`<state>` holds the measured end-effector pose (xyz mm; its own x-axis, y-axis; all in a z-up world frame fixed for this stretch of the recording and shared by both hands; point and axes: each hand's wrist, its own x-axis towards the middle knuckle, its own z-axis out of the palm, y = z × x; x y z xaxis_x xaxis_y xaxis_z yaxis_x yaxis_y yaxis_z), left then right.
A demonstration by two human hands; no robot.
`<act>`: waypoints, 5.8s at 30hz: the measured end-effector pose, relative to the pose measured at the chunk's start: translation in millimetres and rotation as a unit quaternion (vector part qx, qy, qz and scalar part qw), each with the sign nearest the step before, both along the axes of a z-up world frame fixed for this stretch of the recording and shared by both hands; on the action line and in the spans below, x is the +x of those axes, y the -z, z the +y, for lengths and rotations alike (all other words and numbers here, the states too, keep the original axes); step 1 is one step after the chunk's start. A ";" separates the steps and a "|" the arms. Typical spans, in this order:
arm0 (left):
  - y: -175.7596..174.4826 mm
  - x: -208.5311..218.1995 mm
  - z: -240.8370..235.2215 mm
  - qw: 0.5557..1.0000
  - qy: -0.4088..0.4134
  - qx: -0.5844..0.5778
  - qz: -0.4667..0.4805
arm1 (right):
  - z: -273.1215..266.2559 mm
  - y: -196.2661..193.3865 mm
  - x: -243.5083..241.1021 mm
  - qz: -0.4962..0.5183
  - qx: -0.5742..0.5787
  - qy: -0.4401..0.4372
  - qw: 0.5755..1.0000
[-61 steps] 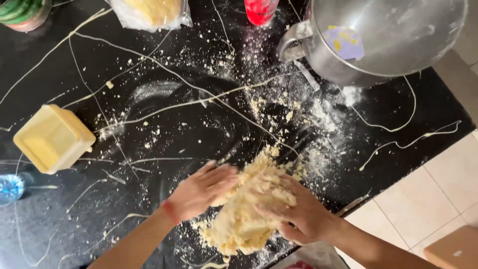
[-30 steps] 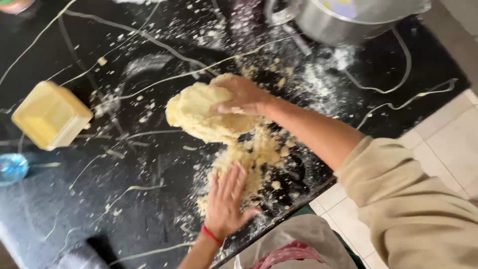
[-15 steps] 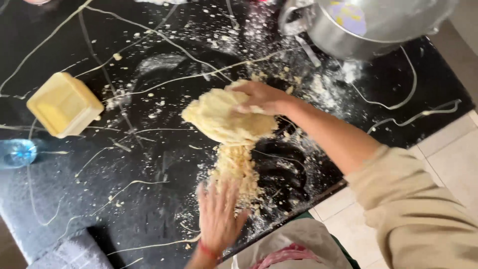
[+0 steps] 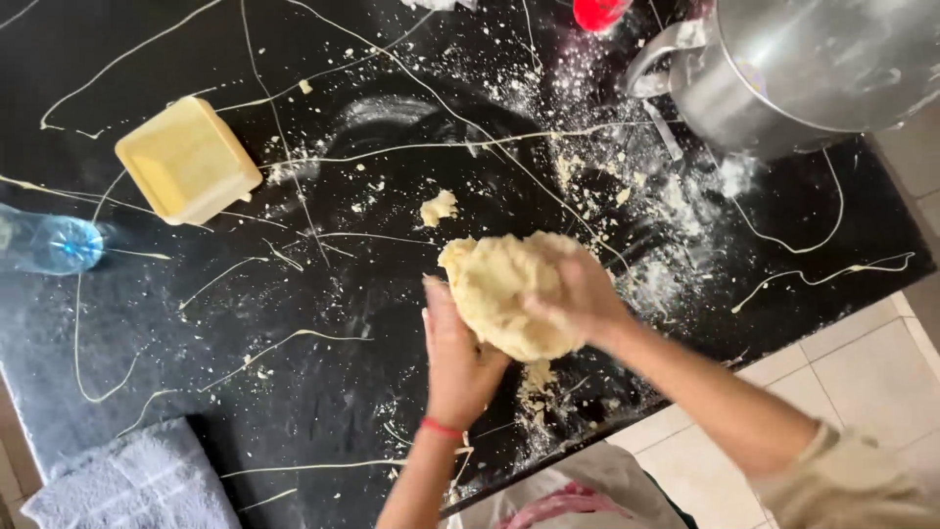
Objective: Kneading dough on a floured countertop.
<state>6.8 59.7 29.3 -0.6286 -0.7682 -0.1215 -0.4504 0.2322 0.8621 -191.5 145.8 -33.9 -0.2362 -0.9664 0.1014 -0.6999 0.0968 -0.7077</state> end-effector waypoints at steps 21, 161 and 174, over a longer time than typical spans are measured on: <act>50.1 30.6 -74.1 0.989 -0.036 -0.142 0.020 | -90.5 -21.2 74.4 0.009 0.050 -0.020 0.998; 15.8 -134.2 -105.8 0.927 0.291 -0.237 -0.021 | 48.5 -21.5 -106.7 0.002 -0.210 0.242 0.947; 57.4 12.8 41.2 0.895 0.309 -0.304 -0.105 | 13.8 -61.5 -133.8 -0.289 0.227 0.145 0.919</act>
